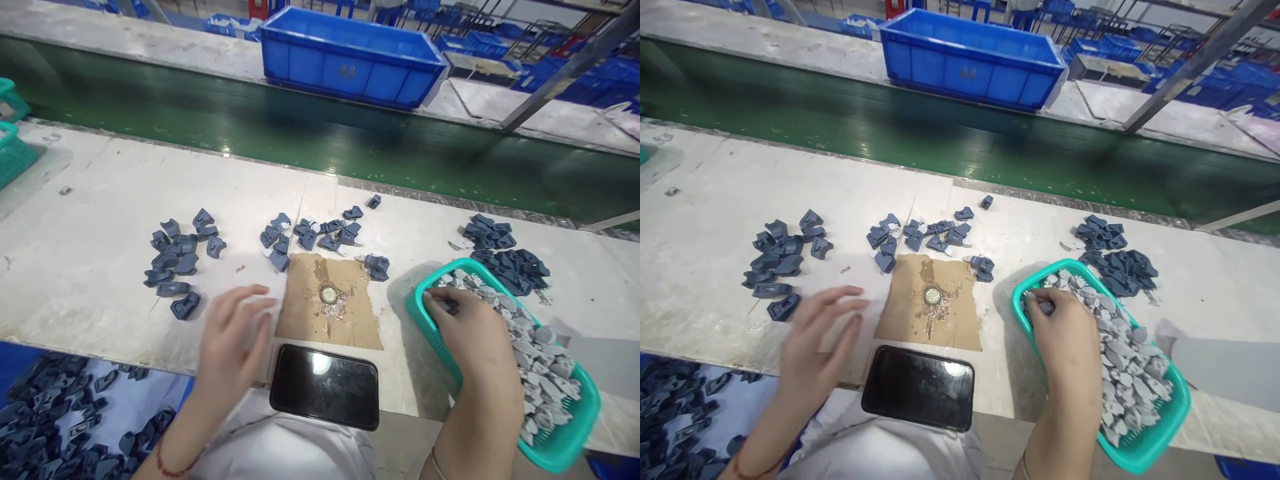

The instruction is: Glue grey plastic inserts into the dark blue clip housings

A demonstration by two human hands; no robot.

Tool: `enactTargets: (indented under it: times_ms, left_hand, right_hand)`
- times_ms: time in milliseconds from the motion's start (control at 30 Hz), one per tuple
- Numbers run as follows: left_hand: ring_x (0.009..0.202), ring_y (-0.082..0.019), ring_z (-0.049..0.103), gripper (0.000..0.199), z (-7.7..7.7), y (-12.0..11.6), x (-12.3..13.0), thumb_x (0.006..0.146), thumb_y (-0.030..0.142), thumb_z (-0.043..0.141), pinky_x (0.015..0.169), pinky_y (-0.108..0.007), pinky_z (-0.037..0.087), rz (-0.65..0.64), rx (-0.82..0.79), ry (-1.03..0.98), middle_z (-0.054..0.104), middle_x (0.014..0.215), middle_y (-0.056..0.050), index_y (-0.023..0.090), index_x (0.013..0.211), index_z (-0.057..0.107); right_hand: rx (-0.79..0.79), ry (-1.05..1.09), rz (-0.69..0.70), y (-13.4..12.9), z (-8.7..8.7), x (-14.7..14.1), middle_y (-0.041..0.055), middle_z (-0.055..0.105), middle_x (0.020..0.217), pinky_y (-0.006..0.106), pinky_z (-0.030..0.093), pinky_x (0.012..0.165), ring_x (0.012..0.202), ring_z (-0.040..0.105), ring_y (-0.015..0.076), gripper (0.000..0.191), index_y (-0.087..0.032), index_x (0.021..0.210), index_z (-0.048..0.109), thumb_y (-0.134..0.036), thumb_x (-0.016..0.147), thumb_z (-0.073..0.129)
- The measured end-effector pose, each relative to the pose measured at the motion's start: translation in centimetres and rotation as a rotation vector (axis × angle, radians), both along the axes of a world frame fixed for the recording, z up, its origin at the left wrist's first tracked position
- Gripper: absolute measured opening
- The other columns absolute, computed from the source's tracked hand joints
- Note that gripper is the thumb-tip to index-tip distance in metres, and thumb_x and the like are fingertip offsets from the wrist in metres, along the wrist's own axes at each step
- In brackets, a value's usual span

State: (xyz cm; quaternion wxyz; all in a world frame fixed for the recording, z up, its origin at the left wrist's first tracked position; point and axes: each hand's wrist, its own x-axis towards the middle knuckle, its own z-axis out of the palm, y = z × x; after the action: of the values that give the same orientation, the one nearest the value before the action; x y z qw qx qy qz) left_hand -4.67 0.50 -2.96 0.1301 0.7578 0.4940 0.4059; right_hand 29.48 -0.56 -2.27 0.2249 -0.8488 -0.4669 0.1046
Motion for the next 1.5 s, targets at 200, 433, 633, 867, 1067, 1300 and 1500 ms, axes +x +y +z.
enactTargets:
  times_ms: [200,433,633,867,1067,1300,1500]
  left_hand:
    - [0.104,-0.038,0.065,0.025,-0.4,0.3,-7.5,0.1,0.037,0.061,0.097,-0.067,0.051,0.404,-0.114,0.356,0.061,0.131,-0.017,0.022,0.119,0.068]
    - [0.079,-0.021,0.065,0.023,-1.6,-0.8,-8.0,0.1,0.035,0.058,0.058,-0.035,0.059,0.318,-0.154,0.217,0.055,0.13,-0.016,0.019,0.113,0.07]
    - [0.077,-0.018,0.061,0.022,-0.5,-1.3,-6.3,0.1,0.038,0.064,0.068,-0.033,0.058,0.323,-0.193,0.067,0.068,0.126,-0.011,0.024,0.115,0.07]
    - [0.082,-0.017,0.075,0.019,-0.4,-1.2,-2.3,0.099,0.037,0.069,0.075,-0.027,0.061,-0.01,-0.59,-0.433,0.081,0.105,-0.004,0.026,0.115,0.068]
    - [0.089,-0.019,0.076,0.024,-0.4,0.1,2.0,0.096,0.025,0.068,0.08,-0.03,0.064,-0.178,-0.688,-0.556,0.079,0.102,-0.007,0.022,0.119,0.072]
    - [0.094,-0.017,0.074,0.022,-1.6,0.1,4.3,0.098,0.024,0.067,0.082,-0.027,0.063,-0.218,-0.68,-0.594,0.074,0.12,-0.008,0.022,0.118,0.074]
    - [0.095,-0.015,0.074,0.019,-1.8,-0.1,4.2,0.099,0.024,0.066,0.082,-0.023,0.062,-0.227,-0.715,-0.554,0.072,0.125,-0.007,0.023,0.117,0.072]
  right_hand:
    - [0.062,0.142,-0.106,-0.2,0.5,-0.9,0.0098,0.073,0.074,0.039,0.043,0.061,0.069,0.064,0.0301,0.037,-0.023,0.083,0.075,-0.058,0.075,0.064]
    - [0.262,0.465,-0.293,-0.7,1.7,-1.7,0.009,0.078,0.088,0.042,0.054,0.067,0.081,0.071,0.03,0.044,-0.024,0.101,0.083,-0.054,0.069,0.081]
    - [0.586,0.746,-0.162,-1.4,1.8,-4.2,0.0069,0.078,0.082,0.045,0.059,0.067,0.07,0.07,0.0266,0.032,-0.025,0.093,0.083,-0.045,0.069,0.092]
    - [0.559,0.971,0.045,-1.5,0.0,-8.1,0.0043,0.076,0.073,0.03,0.056,0.055,0.06,0.069,0.0177,0.02,-0.021,0.088,0.081,-0.038,0.082,0.087]
    - [0.448,0.935,0.023,-0.5,-0.8,-8.9,0.0079,0.081,0.084,0.035,0.062,0.071,0.075,0.075,0.0215,0.025,-0.02,0.088,0.08,-0.042,0.08,0.088]
    - [0.52,0.551,0.249,0.7,-1.8,-10.1,0.0048,0.079,0.097,0.034,0.057,0.086,0.097,0.072,0.0206,0.009,-0.024,0.088,0.082,-0.033,0.09,0.08]
    - [0.447,0.438,0.407,0.3,-2.1,-10.6,0.0017,0.081,0.1,0.031,0.058,0.087,0.096,0.075,0.0184,0.006,-0.026,0.096,0.081,-0.025,0.096,0.074]
